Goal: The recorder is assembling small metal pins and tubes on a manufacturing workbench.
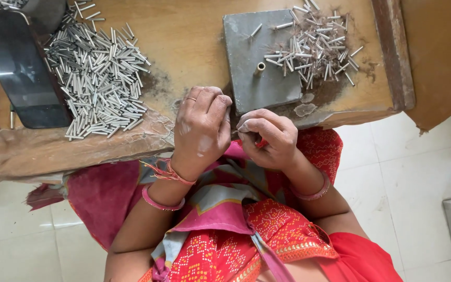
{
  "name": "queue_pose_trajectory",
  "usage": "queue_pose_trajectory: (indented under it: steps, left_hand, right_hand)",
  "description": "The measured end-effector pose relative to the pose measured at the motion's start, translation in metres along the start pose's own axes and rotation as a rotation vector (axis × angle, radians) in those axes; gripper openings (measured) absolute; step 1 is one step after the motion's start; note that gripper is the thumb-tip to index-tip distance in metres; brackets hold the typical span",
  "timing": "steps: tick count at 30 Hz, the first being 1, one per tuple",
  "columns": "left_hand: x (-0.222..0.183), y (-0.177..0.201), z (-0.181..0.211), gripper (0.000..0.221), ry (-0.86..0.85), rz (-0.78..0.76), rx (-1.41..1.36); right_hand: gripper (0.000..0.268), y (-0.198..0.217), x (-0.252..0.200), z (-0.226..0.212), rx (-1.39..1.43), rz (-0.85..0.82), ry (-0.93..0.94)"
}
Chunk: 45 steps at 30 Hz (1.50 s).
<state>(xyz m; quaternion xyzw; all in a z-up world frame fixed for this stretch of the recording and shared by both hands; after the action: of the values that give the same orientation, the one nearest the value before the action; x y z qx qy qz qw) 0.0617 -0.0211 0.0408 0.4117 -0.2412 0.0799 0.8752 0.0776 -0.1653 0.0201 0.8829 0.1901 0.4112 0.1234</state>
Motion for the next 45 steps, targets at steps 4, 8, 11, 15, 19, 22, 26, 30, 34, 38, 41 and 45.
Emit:
queue_pose_trajectory:
  steps: [4, 8, 11, 15, 19, 22, 26, 30, 34, 38, 41, 45]
  left_hand:
    - [-0.0003, -0.0005, -0.0001, 0.023, -0.006, -0.003, 0.011]
    - [-0.001, -0.0015, -0.0002, 0.025, -0.014, -0.018, 0.031]
    - [-0.0014, -0.0022, -0.0012, 0.025, -0.012, -0.026, 0.037]
    - [-0.0028, -0.0034, -0.0015, 0.028, -0.021, -0.028, 0.044]
    - [-0.0028, -0.0044, -0.0026, 0.028, -0.013, -0.041, 0.044]
    - [-0.0028, -0.0057, -0.0034, 0.028, -0.009, -0.052, 0.058]
    - [-0.0031, -0.0056, -0.0027, 0.028, -0.017, -0.054, 0.077]
    - [-0.0033, -0.0058, -0.0025, 0.028, -0.013, -0.063, 0.077]
    - [-0.003, -0.0058, -0.0014, 0.028, -0.017, -0.068, 0.082]
    - [-0.0022, -0.0065, -0.0013, 0.028, -0.022, -0.07, 0.093]
    - [-0.0031, -0.0071, -0.0013, 0.028, -0.026, -0.069, 0.097]
    - [-0.0031, -0.0075, -0.0014, 0.028, -0.024, -0.075, 0.103]
  right_hand:
    - [0.017, -0.0003, 0.0011, -0.0004, 0.001, -0.02, -0.004]
    - [0.016, -0.0007, 0.0008, -0.0015, -0.002, -0.017, 0.016]
    - [0.016, -0.0013, 0.0005, -0.0009, -0.003, -0.019, 0.024]
    - [0.016, -0.0021, 0.0003, -0.0014, -0.026, -0.028, 0.042]
    - [0.016, -0.0034, -0.0007, -0.0013, -0.037, -0.032, 0.044]
    - [0.015, -0.0032, -0.0003, -0.0009, -0.036, -0.03, 0.038]
    - [0.016, -0.0031, 0.0003, -0.0024, -0.053, -0.031, 0.057]
    - [0.016, -0.0035, -0.0006, -0.002, -0.047, -0.037, 0.058]
    - [0.016, -0.0028, -0.001, -0.0023, -0.063, -0.027, 0.068]
    - [0.016, -0.0028, -0.0006, -0.0013, -0.055, -0.031, 0.07]
    - [0.016, -0.0027, -0.0015, -0.0012, -0.051, -0.026, 0.076]
    - [0.016, -0.0029, -0.0023, -0.0009, -0.05, -0.029, 0.072]
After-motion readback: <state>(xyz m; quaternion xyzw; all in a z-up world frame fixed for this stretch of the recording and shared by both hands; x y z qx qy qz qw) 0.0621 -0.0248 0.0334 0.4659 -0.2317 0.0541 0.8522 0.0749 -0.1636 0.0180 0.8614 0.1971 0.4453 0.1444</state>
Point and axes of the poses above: each hand's wrist, its own x-axis towards the middle knuckle, its own y-axis out of the back of the hand, z = x × y, the point moved 7 cm from there along x, towards the middle knuckle, and after that the axes turned 3 degrees about y, right-handed, at the moved point
